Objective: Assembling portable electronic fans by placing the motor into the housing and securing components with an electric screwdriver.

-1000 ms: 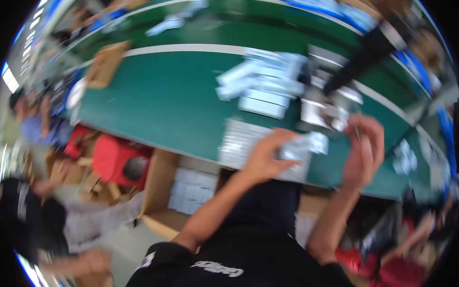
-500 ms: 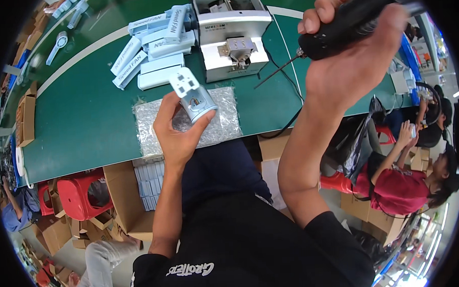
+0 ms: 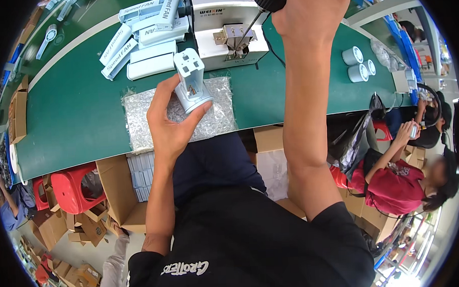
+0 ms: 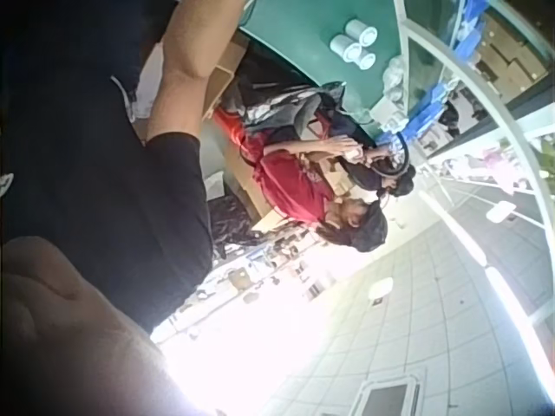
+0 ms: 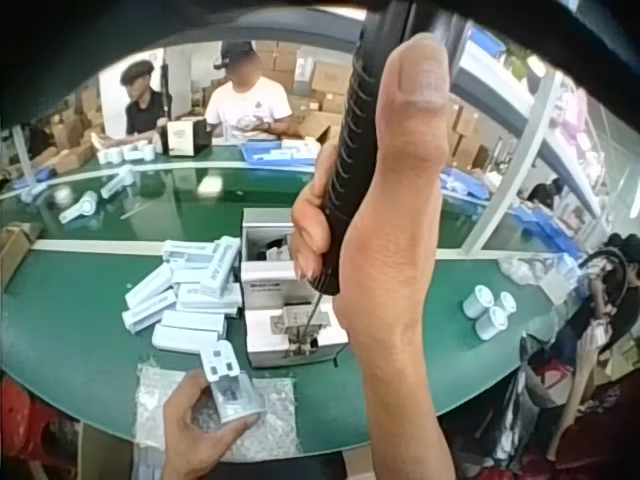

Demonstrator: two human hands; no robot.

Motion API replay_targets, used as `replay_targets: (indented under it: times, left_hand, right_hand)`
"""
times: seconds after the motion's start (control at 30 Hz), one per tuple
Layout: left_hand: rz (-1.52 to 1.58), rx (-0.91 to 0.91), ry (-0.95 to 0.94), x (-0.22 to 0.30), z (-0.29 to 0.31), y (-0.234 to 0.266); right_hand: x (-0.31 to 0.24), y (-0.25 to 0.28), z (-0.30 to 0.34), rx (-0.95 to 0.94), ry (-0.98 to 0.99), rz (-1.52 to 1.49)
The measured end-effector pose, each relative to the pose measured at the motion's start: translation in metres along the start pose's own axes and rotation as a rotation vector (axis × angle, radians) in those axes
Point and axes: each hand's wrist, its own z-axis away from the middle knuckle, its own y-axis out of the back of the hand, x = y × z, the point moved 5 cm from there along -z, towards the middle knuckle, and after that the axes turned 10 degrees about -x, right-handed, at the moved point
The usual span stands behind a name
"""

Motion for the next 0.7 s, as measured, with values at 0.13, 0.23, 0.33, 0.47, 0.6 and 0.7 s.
replay_targets:
  times: [0.13, 0.23, 0.33, 0.47, 0.6, 0.7]
  left_hand:
    - [-0.011, -0.022, 0.002, 0.001, 0.000, 0.002]
    - [0.012, -0.030, -0.001, 0.003, -0.003, -0.002]
    - [0.017, -0.010, 0.020, 0.003, -0.001, -0.002]
    - [-0.009, -0.002, -0.011, 0.004, -0.004, -0.003]
    - [-0.011, -0.005, -0.007, 0.006, -0.005, 0.000]
    - [-0.032, -0.011, -0.029, 0.007, -0.005, -0.003]
  right_hand:
    - [0.004, -0.003, 0.003, -0.003, -0.058, -0.041]
    - [0.000, 0.004, 0.004, 0.053, -0.045, 0.057]
    - [-0.004, 0.005, 0.012, 0.042, -0.098, 0.105]
    - [-0.026, -0.004, 0.032, 0.027, -0.131, 0.031]
    - [-0.042, -0.029, 0.045, 0.023, -0.153, -0.052]
    - [-0.050, -0.049, 0.047, 0.020, -0.160, -0.088]
